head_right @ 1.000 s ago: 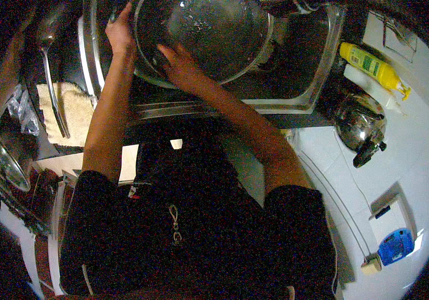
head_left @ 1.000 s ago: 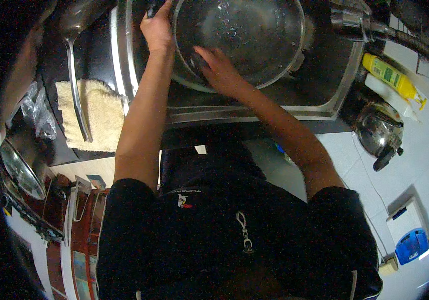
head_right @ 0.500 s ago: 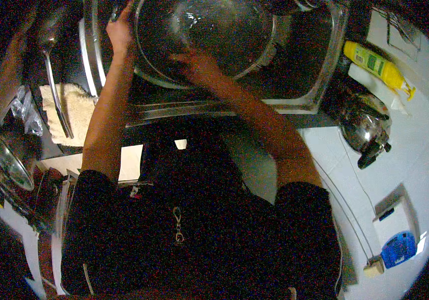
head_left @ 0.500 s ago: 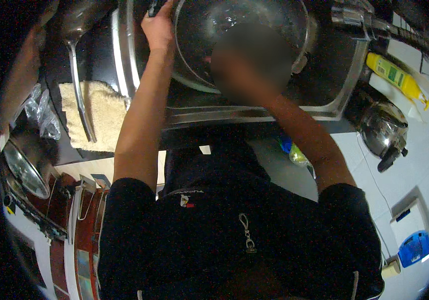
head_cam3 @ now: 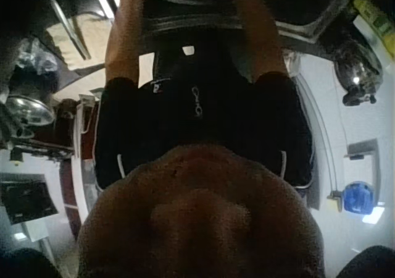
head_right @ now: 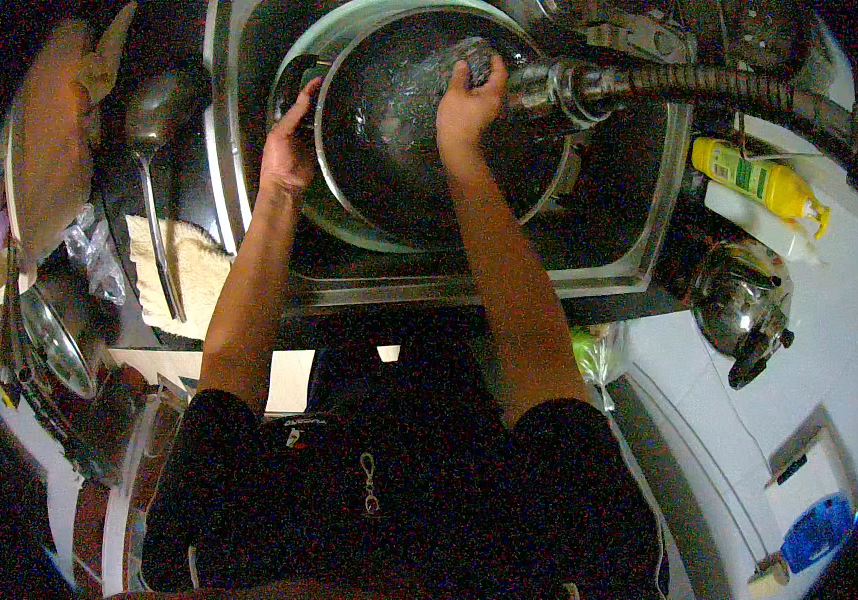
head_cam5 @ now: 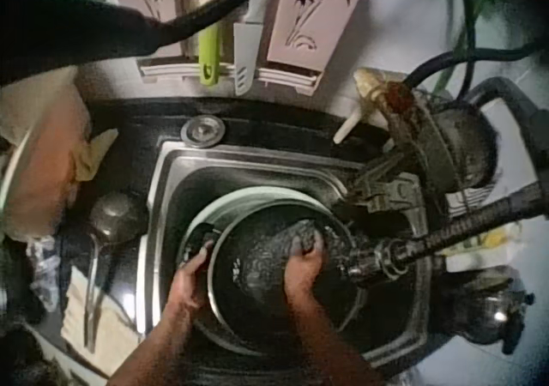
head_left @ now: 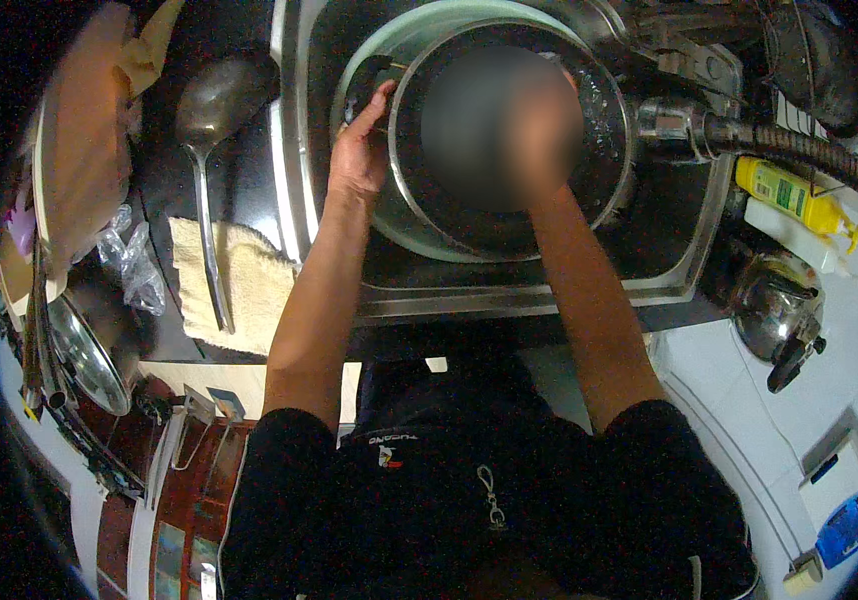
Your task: The person washes a knife in a sink, dries their hands, and wipes the countertop with a cloth. They then stir a pot on the stove, serve the contents into a bowl, and place the bowl in the refrigerator. Finally, they wash the pot and ladle in the sink.
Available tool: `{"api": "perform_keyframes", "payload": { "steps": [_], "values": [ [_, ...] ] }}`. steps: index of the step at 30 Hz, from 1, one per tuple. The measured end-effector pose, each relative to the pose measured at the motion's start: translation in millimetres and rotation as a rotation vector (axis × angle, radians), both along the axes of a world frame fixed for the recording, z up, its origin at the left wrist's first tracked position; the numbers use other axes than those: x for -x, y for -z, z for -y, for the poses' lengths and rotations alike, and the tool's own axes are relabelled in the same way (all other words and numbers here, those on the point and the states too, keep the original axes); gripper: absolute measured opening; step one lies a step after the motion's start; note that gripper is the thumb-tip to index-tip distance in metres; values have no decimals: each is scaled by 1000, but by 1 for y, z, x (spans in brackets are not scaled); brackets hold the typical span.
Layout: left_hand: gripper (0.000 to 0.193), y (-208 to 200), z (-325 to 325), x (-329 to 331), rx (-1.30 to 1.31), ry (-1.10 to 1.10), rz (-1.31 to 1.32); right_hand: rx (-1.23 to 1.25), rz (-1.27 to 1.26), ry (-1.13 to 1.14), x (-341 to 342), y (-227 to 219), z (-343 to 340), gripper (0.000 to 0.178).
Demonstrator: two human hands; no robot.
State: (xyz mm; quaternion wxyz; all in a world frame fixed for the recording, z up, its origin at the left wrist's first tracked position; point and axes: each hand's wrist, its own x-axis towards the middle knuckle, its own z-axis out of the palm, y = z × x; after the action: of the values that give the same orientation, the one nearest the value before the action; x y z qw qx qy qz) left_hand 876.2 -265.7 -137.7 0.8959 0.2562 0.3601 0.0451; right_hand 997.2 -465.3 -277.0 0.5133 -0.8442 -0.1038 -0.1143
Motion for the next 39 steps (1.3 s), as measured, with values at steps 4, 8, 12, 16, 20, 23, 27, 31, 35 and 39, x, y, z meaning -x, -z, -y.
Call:
{"api": "perform_keyframes", "payload": {
  "steps": [4, 8, 12, 16, 20, 23, 27, 31, 35, 39],
  "values": [
    [35, 7, -5, 6, 33, 41, -16, 111, -84, 376, -3, -79, -69, 45],
    [39, 7, -8, 6, 1, 119, 9, 281, -601, 116, 28, -149, -115, 44],
    [34, 19, -13, 5, -1, 46, 9, 111, -211, -200, 77, -141, -106, 25],
    [26, 29, -8, 4, 52, -150, -44, 76, -371, -710, 108, -119, -53, 29],
    [21, 9, -4, 0, 259, -177, 28, 318, -495, -1252, 88, -128, 16, 41],
    [22, -3, 1, -8, 266, -154, -50, 298, -517, -1231, 83, -130, 25, 40],
    [23, -7, 7, -13, 199, -146, -102, -89, -811, -1052, 83, -154, -24, 36],
    [26, -15, 6, -7, 180, -6, -56, 147, -370, -891, 127, -154, -47, 30],
    [34, -1, 0, -1, 104, 27, -80, 524, -423, -1130, 127, -154, 21, 34],
    [40, -1, 1, 0, 119, 97, -69, 443, -636, -1072, 55, -125, 68, 31]
  ]
}}
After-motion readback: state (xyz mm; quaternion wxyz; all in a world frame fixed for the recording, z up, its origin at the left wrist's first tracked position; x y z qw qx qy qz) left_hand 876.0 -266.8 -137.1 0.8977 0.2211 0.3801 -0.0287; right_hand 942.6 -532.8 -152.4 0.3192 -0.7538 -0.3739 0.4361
